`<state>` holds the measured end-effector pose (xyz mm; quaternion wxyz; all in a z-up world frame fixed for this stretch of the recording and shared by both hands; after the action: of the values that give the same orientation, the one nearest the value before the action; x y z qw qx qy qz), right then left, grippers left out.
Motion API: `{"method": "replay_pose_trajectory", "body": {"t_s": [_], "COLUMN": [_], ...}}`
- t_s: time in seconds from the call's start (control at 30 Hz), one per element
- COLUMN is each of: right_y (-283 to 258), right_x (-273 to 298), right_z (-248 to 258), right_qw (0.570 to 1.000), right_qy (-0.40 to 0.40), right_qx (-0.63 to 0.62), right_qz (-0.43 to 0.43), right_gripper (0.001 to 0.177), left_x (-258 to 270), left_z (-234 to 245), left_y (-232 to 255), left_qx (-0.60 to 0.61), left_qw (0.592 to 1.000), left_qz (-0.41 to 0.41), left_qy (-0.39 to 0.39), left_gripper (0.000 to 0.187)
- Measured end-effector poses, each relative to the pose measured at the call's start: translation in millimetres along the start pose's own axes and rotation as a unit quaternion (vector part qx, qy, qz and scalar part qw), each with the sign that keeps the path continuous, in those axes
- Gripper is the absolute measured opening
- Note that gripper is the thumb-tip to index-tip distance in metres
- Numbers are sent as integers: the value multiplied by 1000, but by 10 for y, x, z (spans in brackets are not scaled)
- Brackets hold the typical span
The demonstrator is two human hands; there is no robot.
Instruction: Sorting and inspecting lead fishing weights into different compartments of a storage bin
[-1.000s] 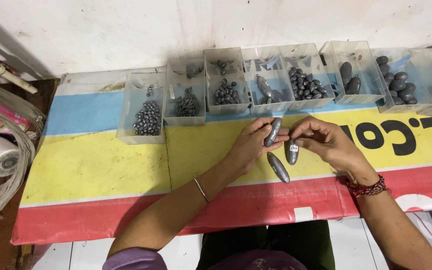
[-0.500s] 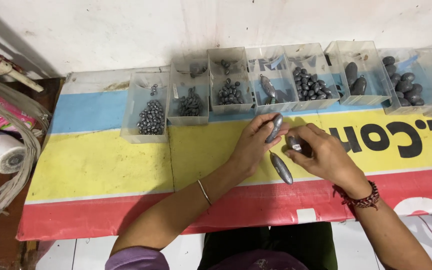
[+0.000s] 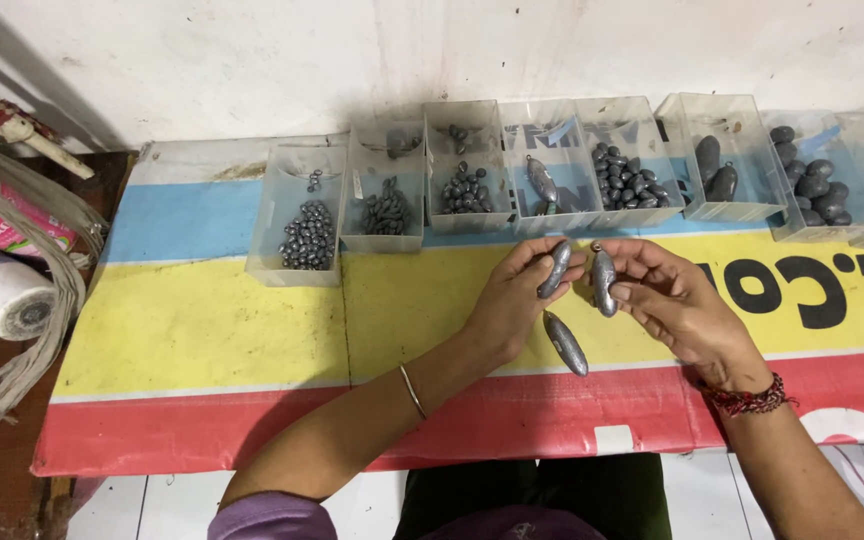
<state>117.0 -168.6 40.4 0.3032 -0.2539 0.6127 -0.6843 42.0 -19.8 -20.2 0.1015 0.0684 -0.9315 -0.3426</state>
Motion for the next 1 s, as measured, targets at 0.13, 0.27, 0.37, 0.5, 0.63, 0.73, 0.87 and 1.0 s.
{"method": "replay_pose_trajectory", "body": {"t_s": [0.13, 0.27, 0.37, 0.5, 0.63, 0.73, 0.87, 1.0], "right_y": [-184, -203, -189, -134, -220, -180, -161, -168], "right_x": [18, 48, 57, 61, 69, 69, 72, 68], "right_z": [-104, -64, -38, -3, -48, -29, -21, -24], "right_qw": [1000, 999, 999, 998, 999, 999, 998, 998], "right_qy": [-15, -23, -4, 6, 15, 24, 33, 28], "right_qx": [-7, 21, 44, 52, 49, 44, 45, 47], "right_qz": [4, -42, -28, -22, -9, 2, 6, 10], "right_gripper": [61, 63, 65, 68, 62, 60, 60, 58], "left_x": [-3, 131, 88, 76, 97, 109, 79, 140], "left_z": [-15, -193, -159, -148, -184, -218, -194, -261], "left_y": [-14, 227, 181, 164, 186, 206, 162, 263], "left_qx": [47, 56, 65, 62, 65, 75, 73, 55], "left_qw": [999, 998, 997, 997, 996, 994, 995, 996], "left_qz": [7, 37, 25, 15, 10, 1, 7, 15], "left_qy": [2, -2, -27, -41, -61, -83, -72, -69], "left_gripper": [37, 29, 30, 34, 33, 32, 33, 33]}}
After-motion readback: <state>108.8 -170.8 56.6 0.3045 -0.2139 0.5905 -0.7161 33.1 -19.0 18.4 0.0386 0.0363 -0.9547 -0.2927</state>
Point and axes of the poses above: each hand's wrist, its own x-axis away from the middle knuckle, its own z-axis out of the back of the hand, y = z × x, the point moved 5 cm from there along -x, towards the middle knuckle, and after that the axes turned 10 degrees about x, right-handed, at the moved point
